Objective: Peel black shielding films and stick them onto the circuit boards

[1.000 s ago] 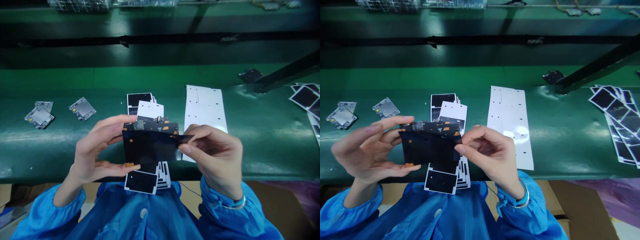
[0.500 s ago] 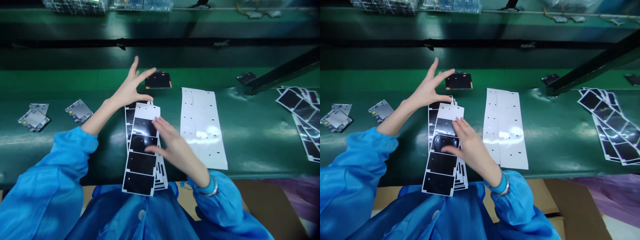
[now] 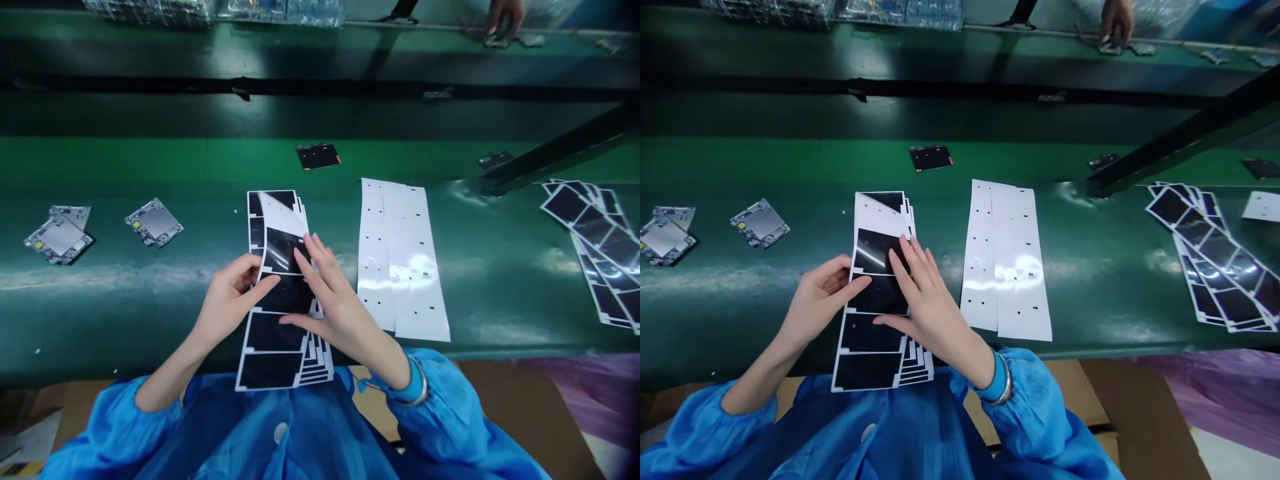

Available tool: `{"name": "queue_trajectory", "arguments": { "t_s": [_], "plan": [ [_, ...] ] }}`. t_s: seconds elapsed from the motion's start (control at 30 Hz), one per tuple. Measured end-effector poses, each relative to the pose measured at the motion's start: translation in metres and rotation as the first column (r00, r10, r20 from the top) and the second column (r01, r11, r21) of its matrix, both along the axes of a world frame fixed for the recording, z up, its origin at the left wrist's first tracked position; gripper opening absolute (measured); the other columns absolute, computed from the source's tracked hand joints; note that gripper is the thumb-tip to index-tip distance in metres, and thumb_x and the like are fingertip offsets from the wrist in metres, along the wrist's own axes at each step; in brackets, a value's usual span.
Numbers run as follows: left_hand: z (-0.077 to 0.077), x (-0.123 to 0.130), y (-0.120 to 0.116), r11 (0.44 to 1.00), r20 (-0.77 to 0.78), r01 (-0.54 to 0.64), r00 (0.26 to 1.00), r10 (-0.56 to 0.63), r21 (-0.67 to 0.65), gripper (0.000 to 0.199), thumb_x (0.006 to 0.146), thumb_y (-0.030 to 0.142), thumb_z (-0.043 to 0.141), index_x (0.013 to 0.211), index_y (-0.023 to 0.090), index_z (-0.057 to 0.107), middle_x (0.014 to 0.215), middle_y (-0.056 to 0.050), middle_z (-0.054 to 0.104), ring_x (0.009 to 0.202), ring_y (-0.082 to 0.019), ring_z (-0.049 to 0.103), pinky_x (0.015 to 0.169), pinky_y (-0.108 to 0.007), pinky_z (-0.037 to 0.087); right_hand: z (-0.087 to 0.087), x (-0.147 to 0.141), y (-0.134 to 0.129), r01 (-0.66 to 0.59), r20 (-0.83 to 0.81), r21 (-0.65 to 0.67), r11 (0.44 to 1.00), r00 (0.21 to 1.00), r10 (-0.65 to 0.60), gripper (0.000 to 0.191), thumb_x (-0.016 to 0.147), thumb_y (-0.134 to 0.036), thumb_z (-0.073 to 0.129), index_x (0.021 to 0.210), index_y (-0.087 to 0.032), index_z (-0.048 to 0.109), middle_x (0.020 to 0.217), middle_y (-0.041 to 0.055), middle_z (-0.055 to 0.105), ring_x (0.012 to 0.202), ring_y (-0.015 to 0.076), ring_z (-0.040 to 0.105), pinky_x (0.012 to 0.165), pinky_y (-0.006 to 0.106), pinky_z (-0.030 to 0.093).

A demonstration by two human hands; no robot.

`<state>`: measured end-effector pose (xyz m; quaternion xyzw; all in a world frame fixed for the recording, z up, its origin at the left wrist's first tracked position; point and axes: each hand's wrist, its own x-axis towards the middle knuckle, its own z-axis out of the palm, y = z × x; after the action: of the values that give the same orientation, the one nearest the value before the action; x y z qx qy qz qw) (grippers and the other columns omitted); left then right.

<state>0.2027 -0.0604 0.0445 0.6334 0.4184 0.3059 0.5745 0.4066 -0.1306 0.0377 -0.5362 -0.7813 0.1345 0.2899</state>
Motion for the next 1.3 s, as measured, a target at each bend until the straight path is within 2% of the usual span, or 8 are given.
{"name": "queue_trajectory", "arguments": {
  "t_s": [0.2,0.57,0.73,0.87,0.93,1.03,1.17,1.3],
  "plan": [
    [-0.001,0.015,-0.017,0.955,0.086,-0.136,0.989,0.117,0.265,0.011,0.088,0.021,0.076,0.078,0.022,0.072,0.074,0.003,0.058,0.066,-0.01,0.055,0.061,-0.023,0.044,0.032,0.003,0.019,-0.069,0.065,0.393,0.917,0.997,0.047,0.018,0.098,-0.011,0.063,0.112,-0.017,0.073,0.105,0.0074,0.083,0.104,0.0221,0.078,0.119,0.061,0.046],
    [0.006,0.016,-0.02,0.786,-0.008,-0.018,1.0,0.029,0.618,0.013,0.09,0.008,0.072,0.085,0.02,0.069,0.077,0.003,0.061,0.064,-0.009,0.057,0.059,-0.021,0.048,0.043,0.005,0.02,-0.187,0.175,0.374,0.909,0.976,0.129,0.018,0.097,-0.009,0.059,0.091,-0.02,0.072,0.091,0.0046,0.081,0.087,0.0188,0.078,0.105,0.05,0.061],
    [-0.01,0.006,-0.016,0.909,-0.064,-0.055,0.994,0.09,0.413,0.023,0.09,0.018,0.075,0.106,0.024,0.058,0.073,0.005,0.058,0.062,-0.012,0.058,0.06,-0.024,0.05,0.037,0.022,0.021,0.182,-0.331,0.173,0.968,0.936,-0.117,0.015,0.091,-0.01,0.064,0.087,-0.024,0.069,0.085,0.0007,0.079,0.081,0.0173,0.076,0.083,0.037,0.065],
    [-0.033,0.002,-0.016,0.788,-0.382,-0.067,0.847,0.369,0.612,0.012,0.093,0.019,0.068,0.099,0.02,0.057,0.1,-0.008,0.057,0.089,-0.024,0.061,0.079,-0.043,0.054,0.032,0.025,0.021,0.488,-0.627,0.077,0.87,0.702,-0.338,0.011,0.094,-0.016,0.068,0.092,-0.025,0.074,0.088,0.0012,0.08,0.079,0.0174,0.076,0.068,0.03,0.063],
    [-0.034,0.005,-0.019,0.736,-0.442,0.02,0.811,0.385,0.677,0.011,0.096,0.022,0.064,0.106,0.02,0.063,0.123,-0.015,0.05,0.11,-0.031,0.056,0.091,-0.053,0.052,0.03,0.013,0.019,0.348,-0.602,0.089,0.933,0.765,-0.228,0.013,0.096,-0.016,0.066,0.095,-0.025,0.076,0.097,0.0029,0.081,0.089,0.0194,0.078,0.077,0.034,0.065],
    [-0.023,0.007,-0.023,0.793,-0.344,0.045,0.915,0.212,0.607,0.029,0.099,0.028,0.059,0.128,0.026,0.06,0.131,-0.013,0.043,0.119,-0.029,0.052,0.101,-0.05,0.053,0.028,-0.005,0.016,0.028,-0.542,0.038,0.999,0.84,-0.003,0.017,0.098,-0.018,0.063,0.101,-0.025,0.079,0.113,0.0048,0.081,0.105,0.0211,0.078,0.092,0.039,0.066],
    [-0.009,-0.005,-0.022,0.858,-0.246,0.096,0.969,0.036,0.505,0.043,0.101,0.029,0.058,0.144,0.036,0.054,0.129,-0.009,0.045,0.116,-0.023,0.056,0.102,-0.042,0.056,0.018,-0.002,0.019,0.19,-0.683,-0.113,0.975,0.698,-0.215,0.019,0.099,-0.028,0.065,0.114,-0.028,0.076,0.117,0.0045,0.08,0.106,0.0206,0.078,0.094,0.04,0.066],
    [-0.008,-0.012,-0.022,0.867,-0.265,0.132,0.964,0.0,0.481,0.032,0.099,0.032,0.06,0.131,0.033,0.067,0.134,-0.012,0.053,0.127,-0.031,0.054,0.101,-0.051,0.059,0.007,0.008,0.027,0.066,-0.762,-0.282,0.957,0.591,-0.266,0.027,0.101,-0.041,0.061,0.121,-0.028,0.073,0.114,0.0061,0.081,0.105,0.0208,0.078,0.089,0.039,0.067]
  ]
}}
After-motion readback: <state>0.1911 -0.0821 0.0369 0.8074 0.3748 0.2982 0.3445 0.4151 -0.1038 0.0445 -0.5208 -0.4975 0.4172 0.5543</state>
